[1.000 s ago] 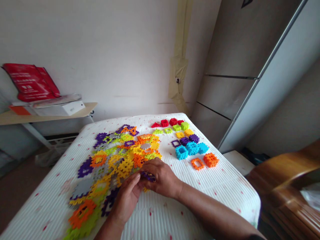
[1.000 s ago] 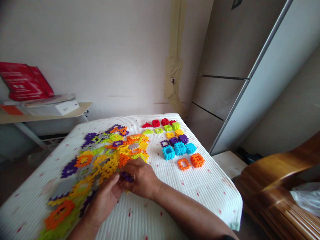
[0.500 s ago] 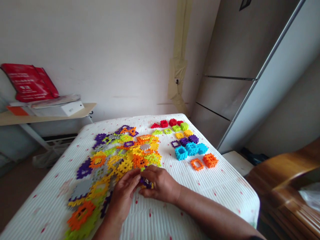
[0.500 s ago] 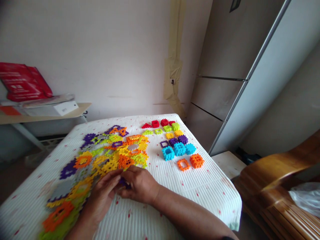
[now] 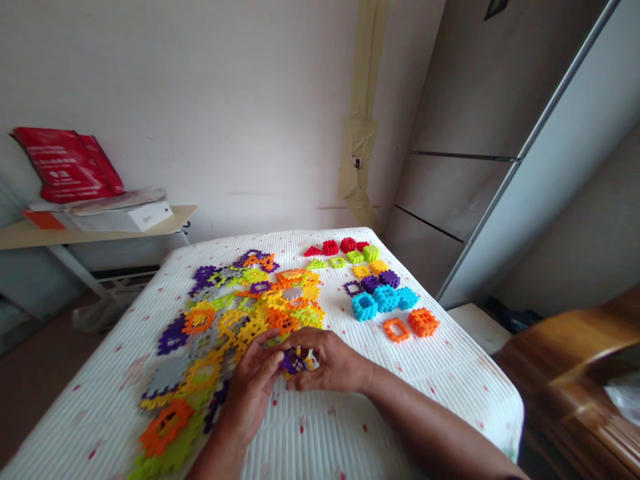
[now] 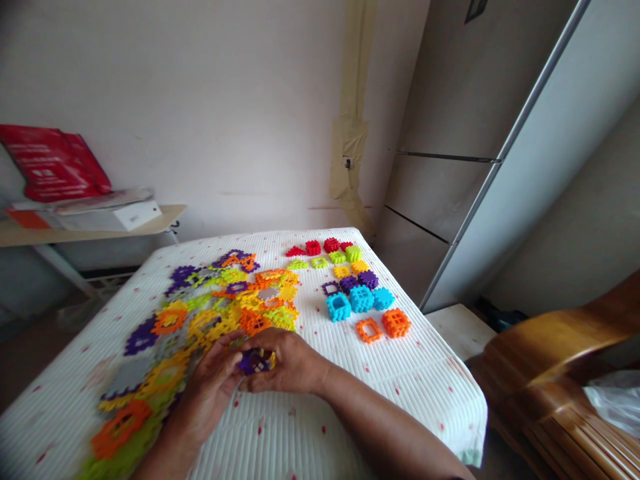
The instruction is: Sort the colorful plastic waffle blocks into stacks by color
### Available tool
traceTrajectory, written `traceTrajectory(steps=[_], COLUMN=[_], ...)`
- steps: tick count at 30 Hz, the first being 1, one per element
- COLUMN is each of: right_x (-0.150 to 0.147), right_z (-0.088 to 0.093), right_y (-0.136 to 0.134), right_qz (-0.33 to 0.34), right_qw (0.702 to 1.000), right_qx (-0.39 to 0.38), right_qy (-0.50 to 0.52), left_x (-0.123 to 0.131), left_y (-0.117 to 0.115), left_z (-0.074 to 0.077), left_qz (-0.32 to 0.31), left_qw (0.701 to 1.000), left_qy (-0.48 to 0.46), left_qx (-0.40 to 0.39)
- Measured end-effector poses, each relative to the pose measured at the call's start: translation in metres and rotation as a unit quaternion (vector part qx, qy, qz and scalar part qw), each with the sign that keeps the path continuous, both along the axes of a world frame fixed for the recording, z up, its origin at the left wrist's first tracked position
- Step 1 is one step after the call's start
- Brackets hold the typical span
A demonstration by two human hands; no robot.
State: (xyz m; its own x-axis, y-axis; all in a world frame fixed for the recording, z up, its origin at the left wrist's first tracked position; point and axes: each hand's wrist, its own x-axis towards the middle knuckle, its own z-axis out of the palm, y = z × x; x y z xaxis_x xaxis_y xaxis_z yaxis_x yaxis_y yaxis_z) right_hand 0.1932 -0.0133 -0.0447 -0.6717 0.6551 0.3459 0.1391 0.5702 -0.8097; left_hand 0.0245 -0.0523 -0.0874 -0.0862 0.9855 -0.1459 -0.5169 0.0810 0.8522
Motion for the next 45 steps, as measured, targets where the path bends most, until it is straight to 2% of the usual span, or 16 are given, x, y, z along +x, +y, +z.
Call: traceTrajectory(steps=[4, 7, 9, 11, 13, 15, 17, 19, 20, 24, 27, 45], right_x=[-0.004, -0.002, 0.007, 0.023, 0.045, 0.066, 0.083, 0.094, 0.098, 0.101, 0.099, 0.098], right_z=[0.0, 0.007, 0.018, 0.035, 0.052, 0.064, 0.069, 0.065, 0.06, 0.04, 0.032, 0.025], right_y=[-0.002, -0.001, 0.008, 0.028, 0.056, 0.088, 0.116, 0.138, 0.145, 0.159, 0.163, 0.166], right_qz=[0.001, -0.021, -0.067, -0.152, -0.255, -0.337, -0.38, -0.392, -0.392, -0.388, -0.388, -0.381], right_qw=[1.0, 1.0, 0.996, 0.982, 0.945, 0.882, 0.802, 0.761, 0.75, 0.727, 0.718, 0.71], right_qx=[-0.012, 0.005, 0.03, 0.066, 0.122, 0.161, 0.125, 0.091, 0.077, 0.044, 0.029, 0.011], right_qy=[-0.001, -0.021, -0.048, -0.093, -0.164, -0.287, -0.444, -0.51, -0.527, -0.565, -0.578, -0.592], left_x=[0.003, 0.004, 0.002, -0.001, -0.004, -0.006, -0.006, -0.006, -0.006, -0.009, -0.011, -0.008], left_y=[-0.001, 0.0, 0.002, 0.003, 0.004, 0.005, 0.006, 0.006, 0.007, 0.007, 0.008, 0.007], left_z=[0.002, 0.002, 0.001, 0.0, -0.001, -0.002, -0.003, -0.004, -0.004, -0.008, -0.011, -0.004], left_qz=[-0.008, -0.005, 0.013, 0.042, 0.064, 0.074, 0.081, 0.082, 0.081, 0.077, 0.082, 0.084], left_qw=[1.0, 1.0, 1.0, 0.999, 0.998, 0.997, 0.996, 0.996, 0.996, 0.996, 0.996, 0.996], left_qy=[-0.007, -0.003, 0.007, 0.018, 0.021, 0.02, 0.022, 0.025, 0.026, 0.028, 0.033, 0.035], left_qx=[-0.004, 0.003, 0.009, 0.011, 0.013, 0.018, 0.02, 0.017, 0.015, 0.018, 0.017, 0.017])
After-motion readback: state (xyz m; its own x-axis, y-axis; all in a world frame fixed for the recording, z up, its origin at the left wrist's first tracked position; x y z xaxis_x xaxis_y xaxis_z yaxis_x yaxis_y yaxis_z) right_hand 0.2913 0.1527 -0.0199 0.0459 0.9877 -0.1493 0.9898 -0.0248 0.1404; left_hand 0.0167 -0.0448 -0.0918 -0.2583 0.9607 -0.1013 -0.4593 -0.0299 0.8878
